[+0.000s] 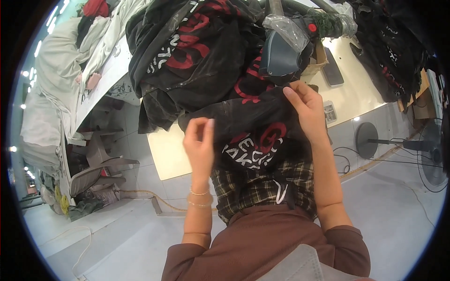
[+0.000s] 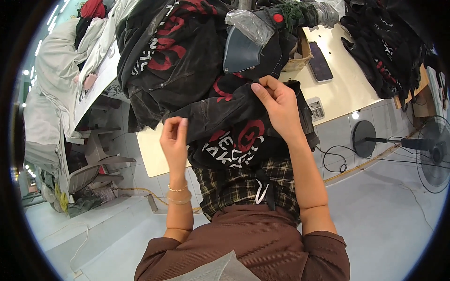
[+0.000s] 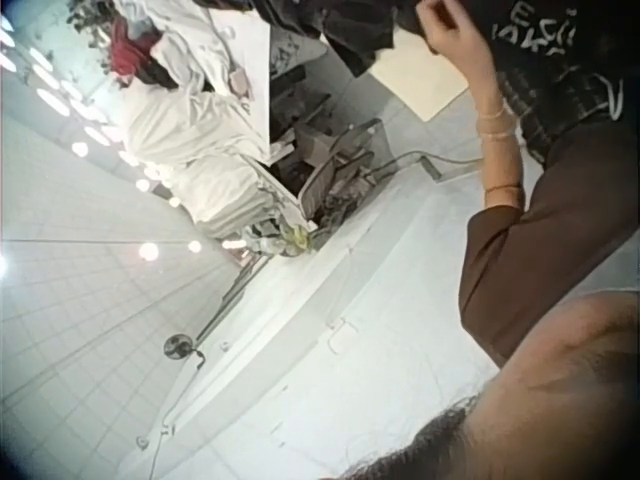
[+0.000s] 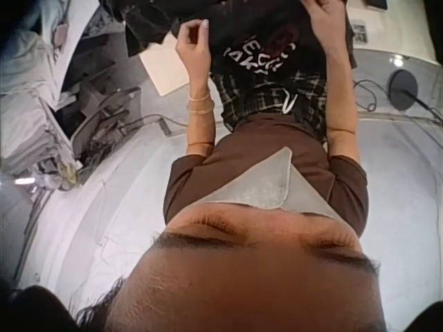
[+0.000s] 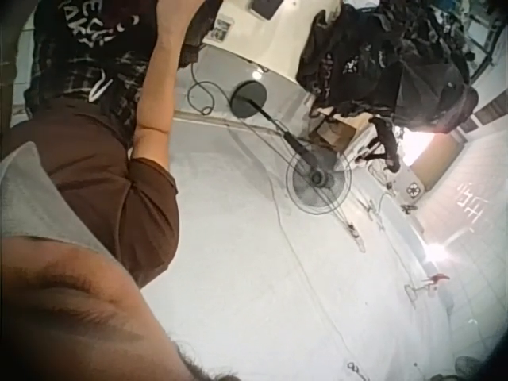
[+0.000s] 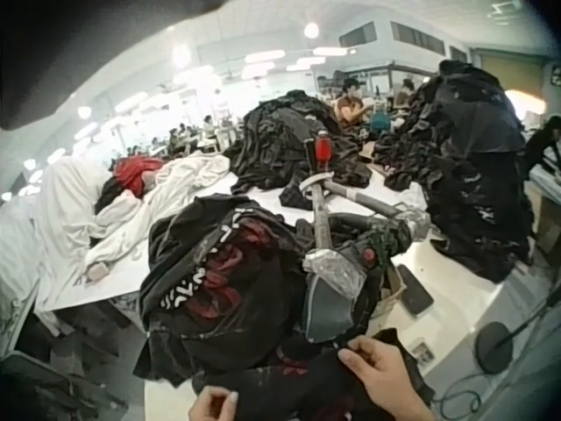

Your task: Inspecting and sorting black printed t-shirts in a factory environment.

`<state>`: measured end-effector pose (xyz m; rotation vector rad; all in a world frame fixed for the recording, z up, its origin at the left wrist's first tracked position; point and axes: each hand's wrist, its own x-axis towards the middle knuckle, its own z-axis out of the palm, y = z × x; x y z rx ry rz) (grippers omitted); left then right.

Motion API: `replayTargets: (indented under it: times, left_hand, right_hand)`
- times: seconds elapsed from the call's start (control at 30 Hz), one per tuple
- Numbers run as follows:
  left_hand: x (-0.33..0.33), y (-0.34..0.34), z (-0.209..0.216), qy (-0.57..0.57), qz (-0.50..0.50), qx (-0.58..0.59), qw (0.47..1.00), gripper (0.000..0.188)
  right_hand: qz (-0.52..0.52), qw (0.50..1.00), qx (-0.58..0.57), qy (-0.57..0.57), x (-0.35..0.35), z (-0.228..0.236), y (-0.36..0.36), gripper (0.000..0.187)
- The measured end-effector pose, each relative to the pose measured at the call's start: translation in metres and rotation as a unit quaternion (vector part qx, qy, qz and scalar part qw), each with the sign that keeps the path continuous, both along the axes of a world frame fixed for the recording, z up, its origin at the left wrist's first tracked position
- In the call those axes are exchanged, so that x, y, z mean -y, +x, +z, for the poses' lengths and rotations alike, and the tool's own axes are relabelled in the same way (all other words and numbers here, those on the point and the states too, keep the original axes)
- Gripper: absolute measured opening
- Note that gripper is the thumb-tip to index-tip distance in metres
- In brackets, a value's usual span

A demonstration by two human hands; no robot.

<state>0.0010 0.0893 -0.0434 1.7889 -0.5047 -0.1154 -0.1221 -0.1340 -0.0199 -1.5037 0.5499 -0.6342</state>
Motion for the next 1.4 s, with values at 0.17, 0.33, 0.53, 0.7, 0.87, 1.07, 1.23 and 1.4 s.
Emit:
replayTargets:
  times: [0.17,0.33,0.53,0.7,0.87,1.07,1.23,1.4]
  left_hand:
    - [0.055,-0.049,0.037,-0.023,-0.056,0.161,0.985,0.027]
    - [0.081,-0.059,0.028,-0.044,-0.044,0.162,0.985,0.03]
    - [0.089,-0.051,0.011,-0.07,-0.031,0.237,0.968,0.019]
    - [0.085,-0.046,0.013,-0.139,-0.038,0.048,0.988,0.007]
    - [0.082,-0.041,0.025,-0.151,-0.085,-0.017,0.985,0.007]
    - [0.08,-0.045,0.026,-0.048,-0.08,0.219,0.971,0.015]
    - [0.082,-0.038,0.022,-0.067,-0.063,0.192,0.977,0.003]
    - [0.088,-0.031,0.031,-0.08,-0.083,0.142,0.983,0.002]
  right_hand:
    - [0.012,0.998,0.033,0.056,-0.016,0.009,-0.002,0.016]
    - [0.039,0.988,0.043,0.145,-0.024,0.019,-0.007,0.014]
    - [0.042,0.991,0.044,0.117,-0.023,0.012,-0.012,0.013]
    - [0.032,0.987,0.056,0.145,-0.024,0.014,-0.01,0.013]
    - [0.02,0.987,0.048,0.151,-0.023,0.013,-0.01,0.013]
    - [0.009,0.992,0.05,0.118,-0.029,0.017,-0.009,0.014]
    - [-0.011,0.999,0.016,-0.043,-0.035,0.018,-0.008,0.017]
    - [-0.014,0.948,0.027,-0.318,-0.02,0.022,-0.01,0.019]
